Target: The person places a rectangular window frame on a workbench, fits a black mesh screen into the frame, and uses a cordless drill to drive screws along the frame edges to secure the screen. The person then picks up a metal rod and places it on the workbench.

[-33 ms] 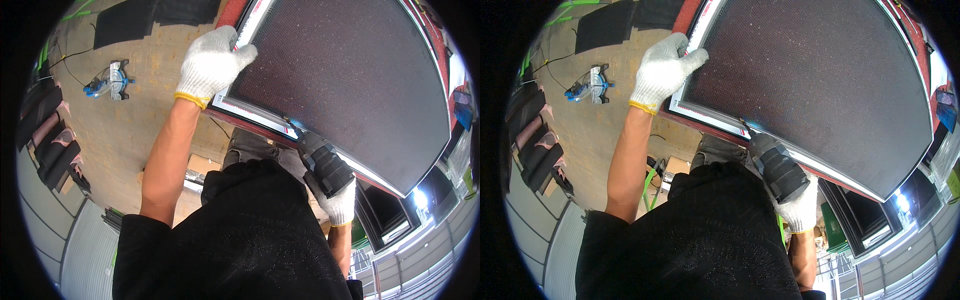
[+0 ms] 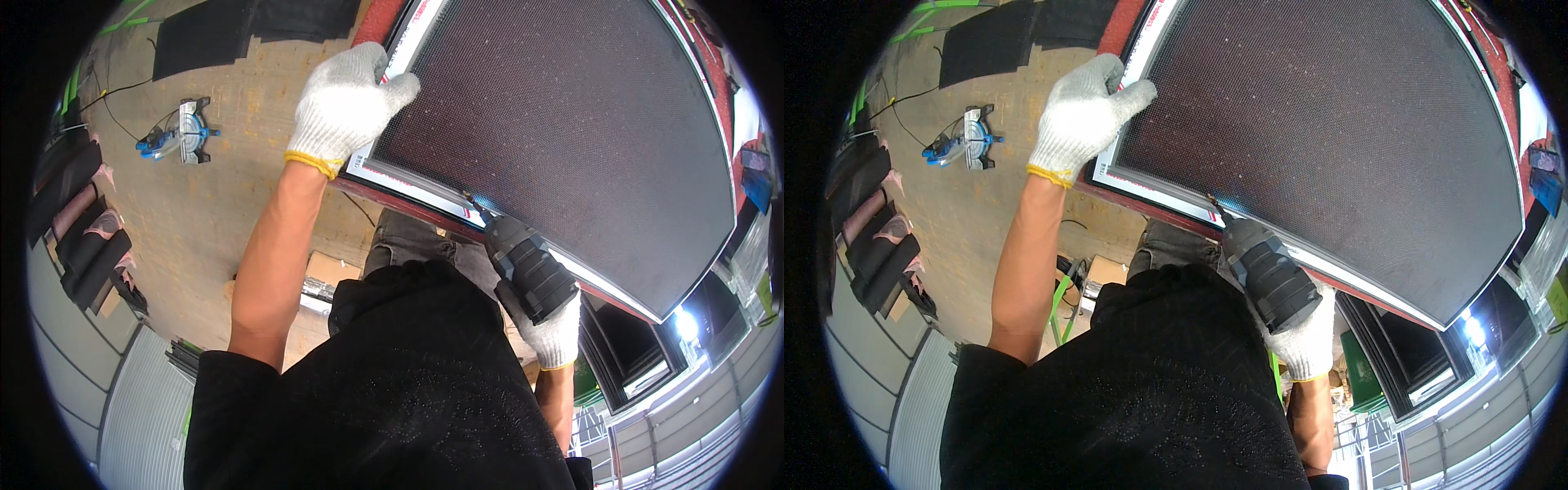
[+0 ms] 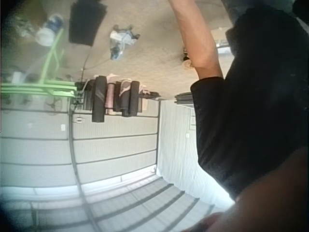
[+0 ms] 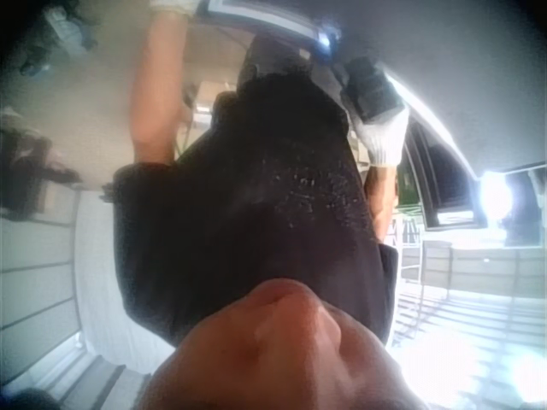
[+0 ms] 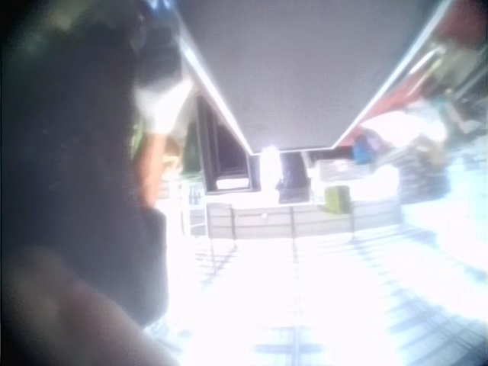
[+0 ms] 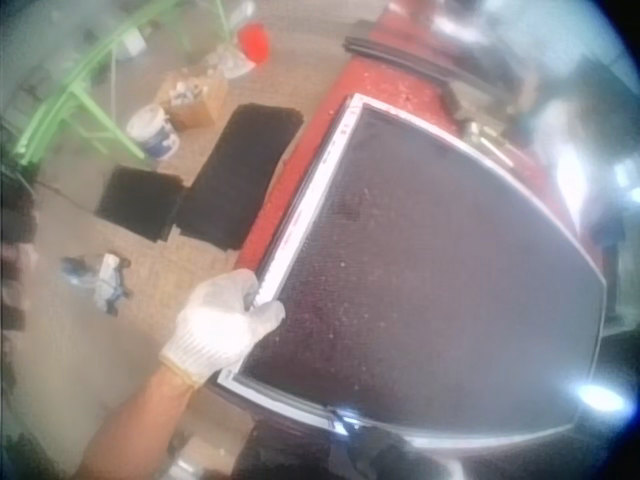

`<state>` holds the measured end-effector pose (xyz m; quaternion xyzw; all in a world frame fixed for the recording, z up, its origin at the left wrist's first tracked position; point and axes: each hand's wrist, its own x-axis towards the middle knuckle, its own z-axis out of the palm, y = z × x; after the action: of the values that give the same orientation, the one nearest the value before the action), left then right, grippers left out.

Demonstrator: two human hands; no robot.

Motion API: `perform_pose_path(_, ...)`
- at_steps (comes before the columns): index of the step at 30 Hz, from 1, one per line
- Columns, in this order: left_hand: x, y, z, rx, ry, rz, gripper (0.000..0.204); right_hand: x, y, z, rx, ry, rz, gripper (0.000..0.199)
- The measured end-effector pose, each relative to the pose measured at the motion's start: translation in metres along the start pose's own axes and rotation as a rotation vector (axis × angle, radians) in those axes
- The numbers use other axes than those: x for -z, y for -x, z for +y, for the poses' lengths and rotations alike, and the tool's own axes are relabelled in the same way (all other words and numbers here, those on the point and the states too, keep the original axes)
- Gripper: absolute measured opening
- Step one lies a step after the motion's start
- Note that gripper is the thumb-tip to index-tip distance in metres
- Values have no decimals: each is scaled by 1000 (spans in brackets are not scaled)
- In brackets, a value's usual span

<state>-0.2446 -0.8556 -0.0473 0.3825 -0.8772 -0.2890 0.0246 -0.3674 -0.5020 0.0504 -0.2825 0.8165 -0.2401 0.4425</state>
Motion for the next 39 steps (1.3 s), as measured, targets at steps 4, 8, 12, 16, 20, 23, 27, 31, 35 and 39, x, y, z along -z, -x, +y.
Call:
perform_pose_path(4, 1, 0, 0, 43, -2, -46, 44, 4, -6, -8, 93, 91, 6, 38)
perform_pose_path(8, 1, -2, 2, 39, 3, -21, 45, 22, -14, -18, 43, 162, -75, 29)
perform_pose_path(12, 0, 0, 5, 52, -7, -14, 44, 26, -21, -21, -30, 158, -82, 29)
perform_pose_path(16, 1, 2, 8, -18, -29, 17, 42, 29, -24, -15, 112, 324, -96, 30)
perform_pose_path(20, 0, 0, 9, 97, 31, -37, 39, 33, -24, -13, 80, 335, -120, 30)
perform_pose_path(23, -3, 0, 6, -6, 22, 16, 35, 32, -26, -19, 26, 202, -55, 25)
perform_pose_path(27, -8, 7, -1, -208, -74, 142, 25, 37, -23, -38, -106, 262, -52, 32)
perform_pose_path(31, -14, 9, -9, -411, -213, 250, 18, 40, -26, -52, -168, 223, -146, 43)
perform_pose_path(35, -19, 9, -12, -399, -182, 259, 16, 39, -25, -62, -266, 206, -139, 60)
perform_pose_path(39, -20, 8, -10, -465, -232, 347, 16, 44, -26, -67, -265, 248, -131, 62)
